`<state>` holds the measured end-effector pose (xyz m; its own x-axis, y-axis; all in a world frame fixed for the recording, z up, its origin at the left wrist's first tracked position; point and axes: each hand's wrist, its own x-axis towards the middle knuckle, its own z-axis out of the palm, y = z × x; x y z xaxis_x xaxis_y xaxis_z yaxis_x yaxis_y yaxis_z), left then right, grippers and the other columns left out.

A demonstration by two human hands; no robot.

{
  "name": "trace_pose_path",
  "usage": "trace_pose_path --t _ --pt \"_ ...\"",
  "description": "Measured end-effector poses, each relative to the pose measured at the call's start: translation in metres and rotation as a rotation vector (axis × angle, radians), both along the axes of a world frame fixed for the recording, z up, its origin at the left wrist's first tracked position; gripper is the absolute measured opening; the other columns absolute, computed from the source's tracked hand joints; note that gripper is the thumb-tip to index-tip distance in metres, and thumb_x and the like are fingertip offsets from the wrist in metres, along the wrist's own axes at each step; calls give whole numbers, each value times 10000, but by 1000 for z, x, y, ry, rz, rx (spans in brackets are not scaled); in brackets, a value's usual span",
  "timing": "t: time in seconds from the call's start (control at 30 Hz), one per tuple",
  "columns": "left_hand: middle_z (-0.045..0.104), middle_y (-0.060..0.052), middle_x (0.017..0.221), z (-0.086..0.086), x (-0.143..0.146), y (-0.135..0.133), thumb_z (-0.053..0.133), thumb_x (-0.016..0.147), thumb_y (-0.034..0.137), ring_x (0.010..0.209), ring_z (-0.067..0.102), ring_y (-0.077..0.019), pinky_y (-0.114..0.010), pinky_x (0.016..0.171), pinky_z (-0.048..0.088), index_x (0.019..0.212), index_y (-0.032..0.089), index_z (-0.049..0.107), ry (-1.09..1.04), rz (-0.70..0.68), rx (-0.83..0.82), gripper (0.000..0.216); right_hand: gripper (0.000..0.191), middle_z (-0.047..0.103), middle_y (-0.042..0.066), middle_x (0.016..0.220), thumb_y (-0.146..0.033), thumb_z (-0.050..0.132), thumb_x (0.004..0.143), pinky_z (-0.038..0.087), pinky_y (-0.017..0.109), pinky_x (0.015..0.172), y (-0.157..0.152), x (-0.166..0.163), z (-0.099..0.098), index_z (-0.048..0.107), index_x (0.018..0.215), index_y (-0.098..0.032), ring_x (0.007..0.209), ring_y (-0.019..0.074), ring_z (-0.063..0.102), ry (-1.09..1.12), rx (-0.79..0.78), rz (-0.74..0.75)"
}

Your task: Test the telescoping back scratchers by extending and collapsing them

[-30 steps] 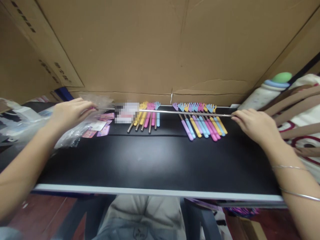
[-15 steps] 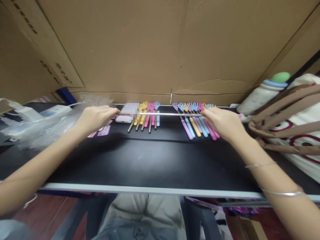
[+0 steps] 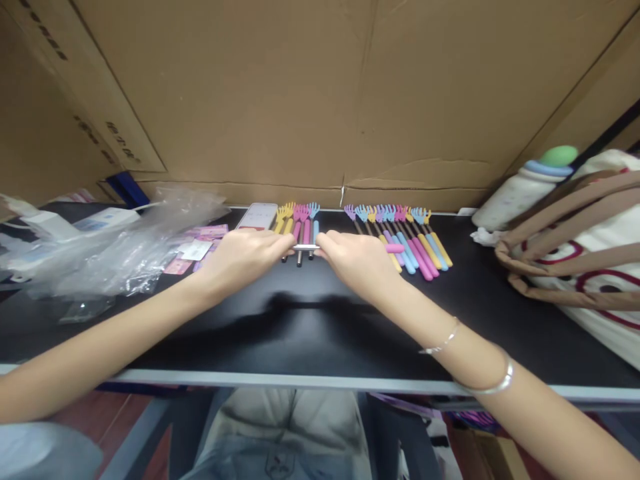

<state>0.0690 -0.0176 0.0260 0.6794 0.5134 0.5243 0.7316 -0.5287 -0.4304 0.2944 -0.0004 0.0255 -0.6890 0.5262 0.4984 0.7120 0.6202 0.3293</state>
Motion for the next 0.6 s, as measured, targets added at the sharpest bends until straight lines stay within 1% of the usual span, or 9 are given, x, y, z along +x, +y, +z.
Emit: trace_pose_path --t 0.07,0.17,0.3,0.4,0.47,0.53,0.6 --pt "608 -12 616 2 5 0 452 935 177 562 570 -141 -271 466 236 807 166 572 5 -5 23 176 368 620 21 693 -359 303 982 217 246 516 0 -6 -3 574 819 -172 617 117 544 26 5 -10" --pt "601 -6 603 3 3 2 474 928 187 568 568 -145 -278 461 208 808 168 579 1 -8 44 160 359 629 18 708 -357 312 981 222 242 513 2 -7 -5 586 842 -171 616 111 548 32 23 -14" --pt "623 -4 631 -1 -1 5 486 923 190 570 563 -140 -274 463 192 820 172 594 5 -22 34 151 366 648 20 748 -359 300 985 206 247 501 1 -8 -5 608 908 -178 619 105 553 -5 42 -13" --pt "629 2 630 -1 -5 6 463 932 197 572 571 -136 -270 471 213 810 189 607 1 -33 40 188 376 644 13 735 -366 299 984 189 257 500 0 -6 -2 622 905 -190 608 103 544 -55 82 -23" --pt "634 -1 634 1 -17 10 445 940 219 586 582 -142 -272 486 236 797 202 616 0 2 52 223 377 642 16 728 -362 305 982 194 258 510 3 5 2 628 890 -190 622 106 545 -93 111 -45" --pt "649 -13 667 3 -39 15 437 941 251 602 585 -156 -275 494 237 801 214 624 -6 91 80 236 368 652 30 743 -350 317 978 205 254 523 11 28 5 635 892 -186 657 115 551 -115 134 -112" --pt "652 -26 683 5 -70 19 428 942 288 613 578 -173 -278 499 228 822 219 625 11 226 95 241 340 672 53 800 -368 359 960 210 250 525 22 62 7 645 949 -184 691 130 553 -121 136 -251"
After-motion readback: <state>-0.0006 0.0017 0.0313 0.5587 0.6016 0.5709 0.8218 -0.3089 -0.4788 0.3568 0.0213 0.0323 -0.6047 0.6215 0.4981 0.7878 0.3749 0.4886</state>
